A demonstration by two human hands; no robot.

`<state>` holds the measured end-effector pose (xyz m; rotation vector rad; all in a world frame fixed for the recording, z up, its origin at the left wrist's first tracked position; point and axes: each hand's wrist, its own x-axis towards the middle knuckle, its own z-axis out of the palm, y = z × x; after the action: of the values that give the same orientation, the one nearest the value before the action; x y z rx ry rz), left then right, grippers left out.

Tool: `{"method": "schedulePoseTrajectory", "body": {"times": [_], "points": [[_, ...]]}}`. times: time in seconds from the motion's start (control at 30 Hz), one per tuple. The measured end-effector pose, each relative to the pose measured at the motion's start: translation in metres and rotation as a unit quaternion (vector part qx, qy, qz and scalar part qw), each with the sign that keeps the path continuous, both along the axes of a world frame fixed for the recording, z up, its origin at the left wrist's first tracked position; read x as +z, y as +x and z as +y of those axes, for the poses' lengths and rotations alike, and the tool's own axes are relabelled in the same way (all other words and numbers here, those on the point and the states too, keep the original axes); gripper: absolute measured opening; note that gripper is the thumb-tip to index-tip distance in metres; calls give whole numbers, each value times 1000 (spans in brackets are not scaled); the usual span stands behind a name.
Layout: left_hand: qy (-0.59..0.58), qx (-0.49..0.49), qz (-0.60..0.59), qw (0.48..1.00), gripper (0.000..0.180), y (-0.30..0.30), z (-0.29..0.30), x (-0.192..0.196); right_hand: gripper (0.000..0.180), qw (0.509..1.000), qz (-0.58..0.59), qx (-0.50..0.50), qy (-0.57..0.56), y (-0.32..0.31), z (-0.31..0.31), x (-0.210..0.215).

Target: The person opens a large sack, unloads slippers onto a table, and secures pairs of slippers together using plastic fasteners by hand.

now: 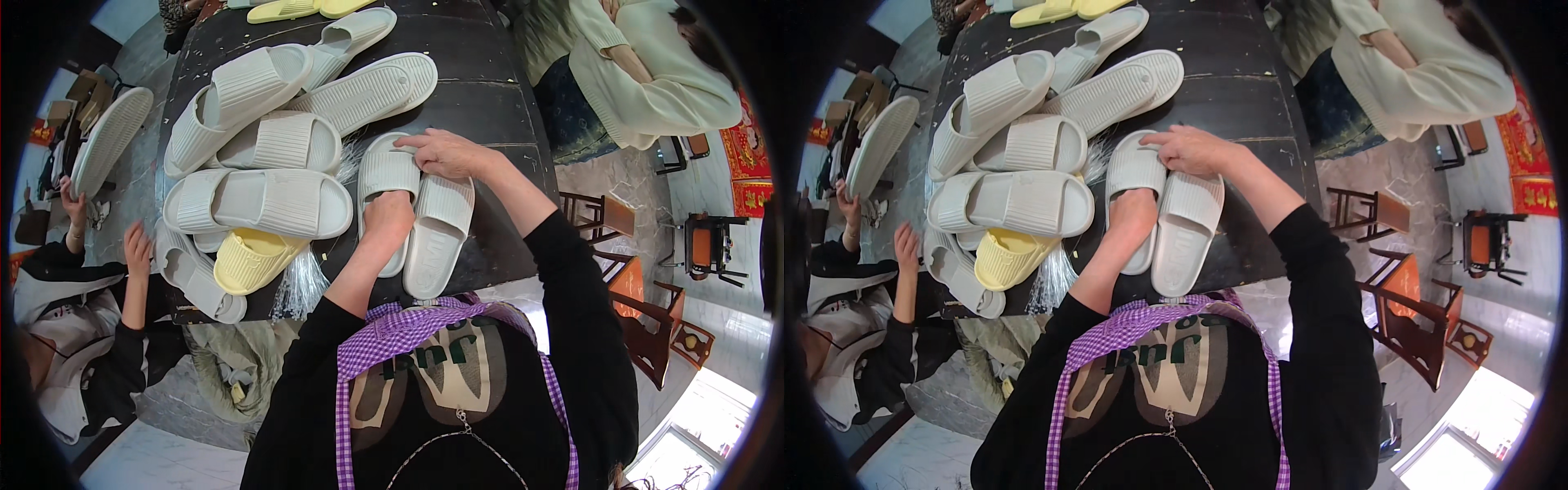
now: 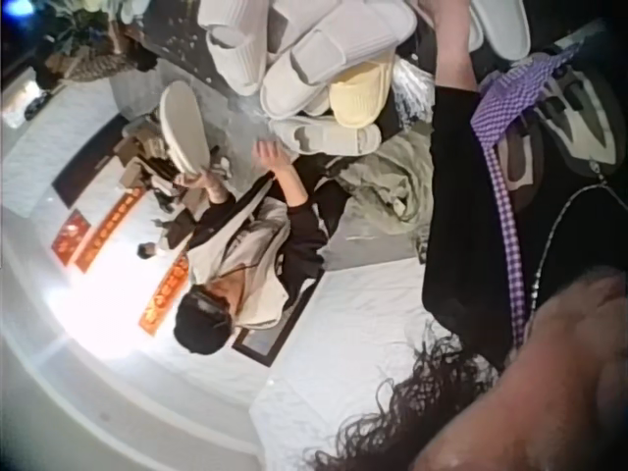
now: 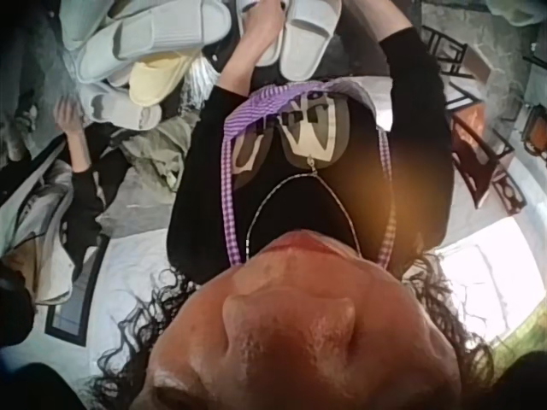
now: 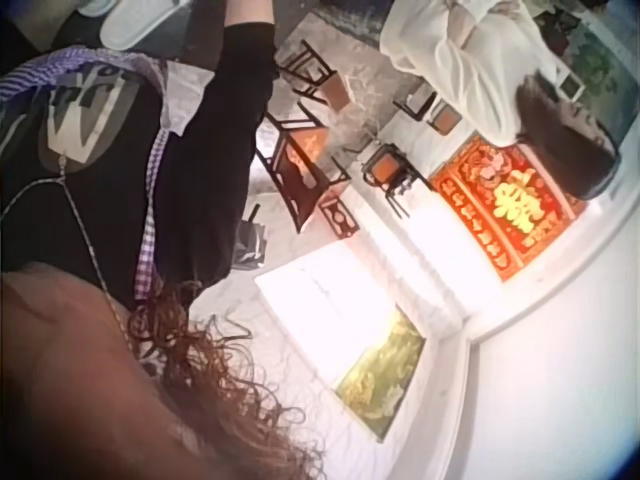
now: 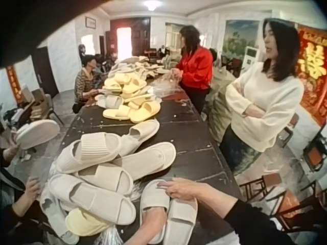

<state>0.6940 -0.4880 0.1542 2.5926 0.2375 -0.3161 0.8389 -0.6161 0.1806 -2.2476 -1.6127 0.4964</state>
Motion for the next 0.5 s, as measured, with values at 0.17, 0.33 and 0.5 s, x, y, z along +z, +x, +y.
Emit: {"method": "schedulePoseTrajectory", "body": {"times": [0.17,0.33,0.5], "points": [[6,8,-18,1000,21,-1,0,-3,8,994,34,83,-68,15,6,-3],[11,13,-9,1000,21,-2,-1,-6,6,999,15,24,32,4,-3,-9],[-75,23,-45,996,22,-17,-5,12,8,990,-56,-104,81,-11,-28,-17]]}}
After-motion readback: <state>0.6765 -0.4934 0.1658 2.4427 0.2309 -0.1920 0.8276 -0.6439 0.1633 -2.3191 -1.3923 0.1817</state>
